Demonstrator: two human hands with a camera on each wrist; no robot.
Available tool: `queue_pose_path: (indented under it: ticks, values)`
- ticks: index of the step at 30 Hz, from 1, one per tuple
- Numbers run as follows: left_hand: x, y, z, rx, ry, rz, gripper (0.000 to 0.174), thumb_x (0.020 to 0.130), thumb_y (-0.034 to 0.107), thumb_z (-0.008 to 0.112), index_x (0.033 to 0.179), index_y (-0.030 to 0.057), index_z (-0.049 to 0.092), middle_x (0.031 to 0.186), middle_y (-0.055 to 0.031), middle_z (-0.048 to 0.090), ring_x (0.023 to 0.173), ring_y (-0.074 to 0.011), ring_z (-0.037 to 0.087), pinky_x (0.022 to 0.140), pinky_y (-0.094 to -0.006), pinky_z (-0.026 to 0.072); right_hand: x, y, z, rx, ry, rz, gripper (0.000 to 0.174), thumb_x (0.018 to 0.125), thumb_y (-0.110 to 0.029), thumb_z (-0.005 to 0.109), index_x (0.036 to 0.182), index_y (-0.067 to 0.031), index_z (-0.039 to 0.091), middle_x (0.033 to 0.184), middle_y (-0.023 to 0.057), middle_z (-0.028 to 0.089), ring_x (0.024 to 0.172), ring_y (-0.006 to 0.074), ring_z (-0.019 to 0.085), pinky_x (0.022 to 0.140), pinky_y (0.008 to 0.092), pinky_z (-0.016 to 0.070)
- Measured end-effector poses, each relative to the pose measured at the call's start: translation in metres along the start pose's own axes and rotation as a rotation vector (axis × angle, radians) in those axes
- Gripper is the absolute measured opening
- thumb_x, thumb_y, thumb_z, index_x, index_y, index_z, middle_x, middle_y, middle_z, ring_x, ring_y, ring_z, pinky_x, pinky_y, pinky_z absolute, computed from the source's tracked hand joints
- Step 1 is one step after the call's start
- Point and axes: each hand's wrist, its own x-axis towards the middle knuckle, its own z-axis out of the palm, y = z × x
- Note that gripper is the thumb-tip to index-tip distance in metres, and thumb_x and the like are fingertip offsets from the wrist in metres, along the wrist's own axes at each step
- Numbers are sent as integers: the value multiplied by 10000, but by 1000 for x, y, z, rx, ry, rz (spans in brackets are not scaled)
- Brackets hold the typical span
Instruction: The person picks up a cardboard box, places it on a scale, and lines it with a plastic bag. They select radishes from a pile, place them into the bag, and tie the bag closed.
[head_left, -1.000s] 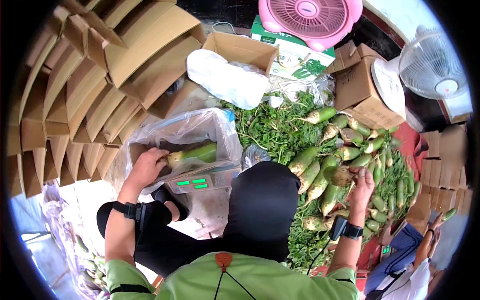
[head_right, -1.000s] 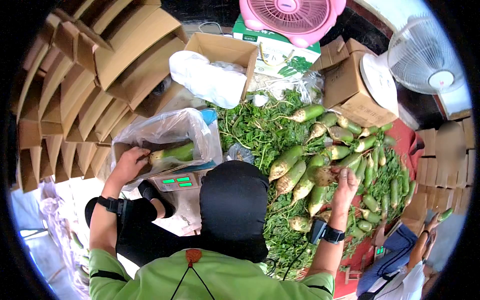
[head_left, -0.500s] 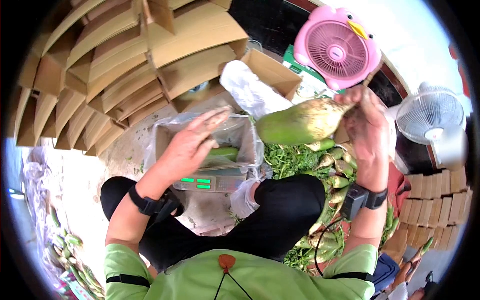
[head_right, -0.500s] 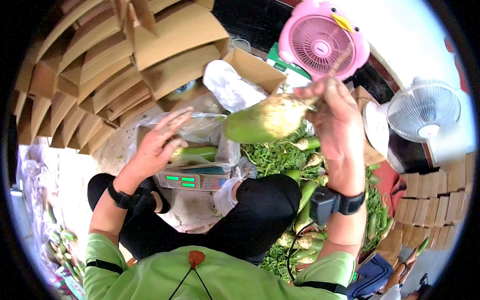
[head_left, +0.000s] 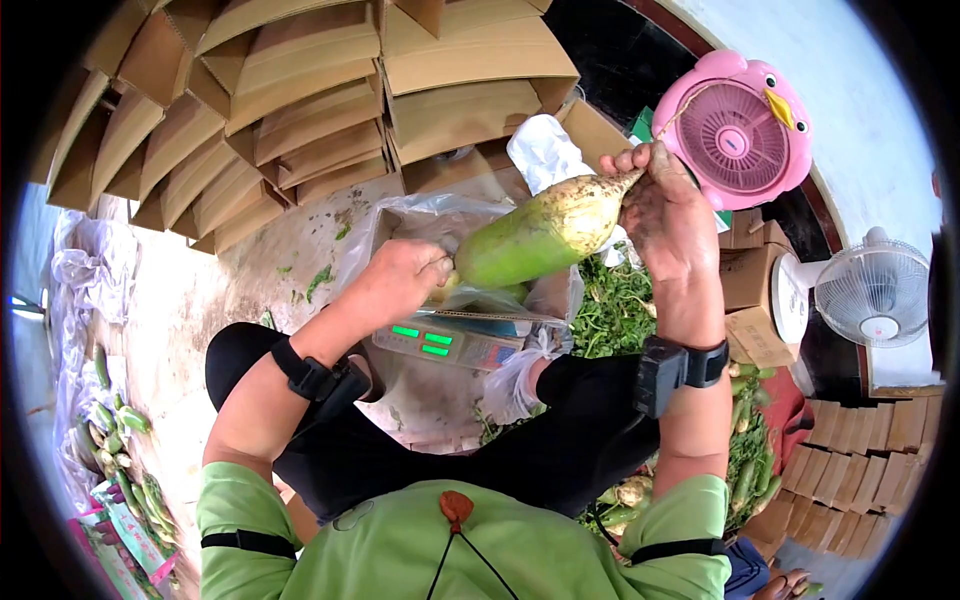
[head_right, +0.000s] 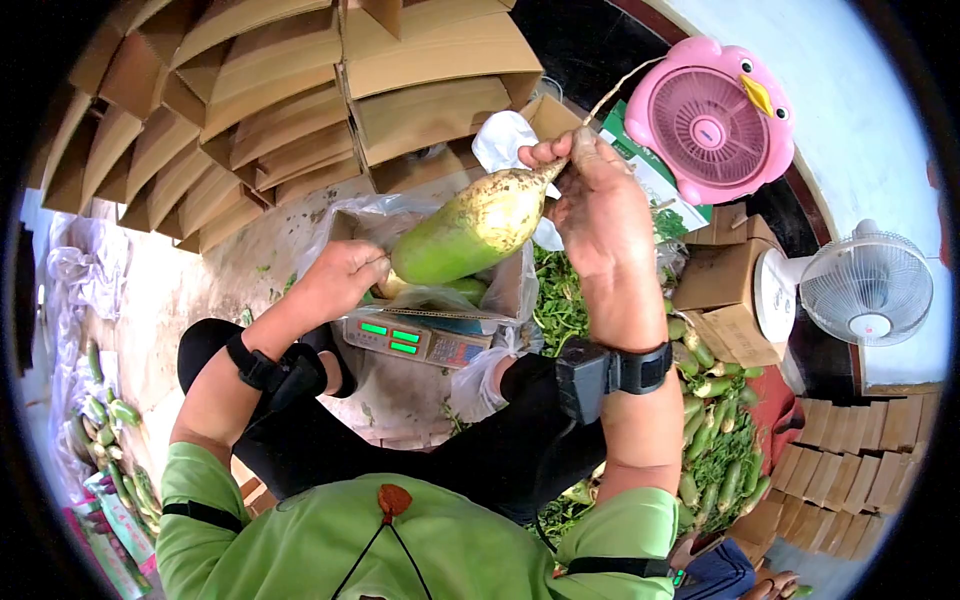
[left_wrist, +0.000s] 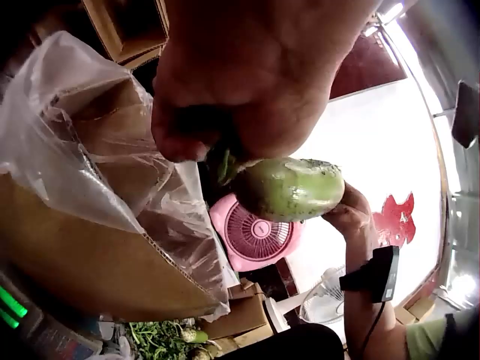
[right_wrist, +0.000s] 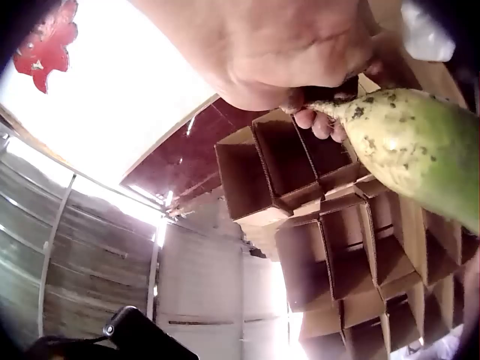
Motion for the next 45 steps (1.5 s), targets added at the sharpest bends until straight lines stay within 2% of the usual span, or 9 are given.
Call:
queue_pose_path:
  ticks: [7,13,19,25,27,31,36,39,45]
  values:
    - [4,-20,-11,423,247,-215,268,755,215,506,653,-21,581,653,-227,561,664,-376,562,654,-435,454,-6,23,45,-252,29,-140,249,903,-207,471,760,-23,558,745,65,587,764,162,569,704,298,437]
    - [-2,-17,-4,531,116,-214,256,786,241,516,717,15,614,742,-195,591,707,-385,554,673,-454,452,24,71,19,-724,-159,-149,250,874,-126,477,670,-12,564,656,33,554,652,112,504,619,246,400]
    - [18,-60,18,412,-116,71,232,815,209,495,761,9,597,836,-160,568,890,-337,521,761,-422,432,22,79,23,-940,-240,-116,250,863,-147,494,654,-28,561,595,17,522,545,100,453,541,245,382]
    - [36,-49,17,347,-149,-72,216,804,178,493,839,-2,608,915,-211,561,904,-370,524,805,-412,427,26,86,24,-736,-259,-23,206,841,-142,516,684,-16,556,596,67,517,560,130,471,550,263,389]
    - [36,-61,20,223,-83,-94,214,831,168,454,822,-27,542,875,-222,528,862,-389,512,766,-426,407,30,96,23,-1041,-333,-68,250,879,-170,486,698,-15,561,654,19,564,669,87,534,606,240,411]
    - [28,-61,19,93,4,-59,200,836,148,439,827,-27,536,848,-198,535,822,-360,531,744,-409,415,34,123,34,-1532,-381,-308,160,805,-179,538,736,-42,584,724,139,600,691,305,580,606,397,448]
    - [24,-60,12,-45,42,-133,197,832,141,437,832,-27,538,825,-185,551,791,-329,541,732,-400,420,42,160,44,-1654,-482,-211,189,771,-138,481,856,-49,624,832,189,613,821,361,581,729,437,462]
    - [15,-60,2,84,67,-136,205,816,153,468,833,-32,555,858,-245,557,848,-399,529,740,-436,421,46,167,40,-1377,-497,-172,222,800,-171,490,929,-56,630,889,205,606,850,359,578,761,433,457]
    - [-6,-15,-21,438,264,-104,211,826,190,474,842,8,581,800,-215,586,791,-393,555,707,-453,445,48,107,22,-1521,-345,-66,246,806,-148,532,1021,-55,608,962,178,613,905,316,584,801,345,450]
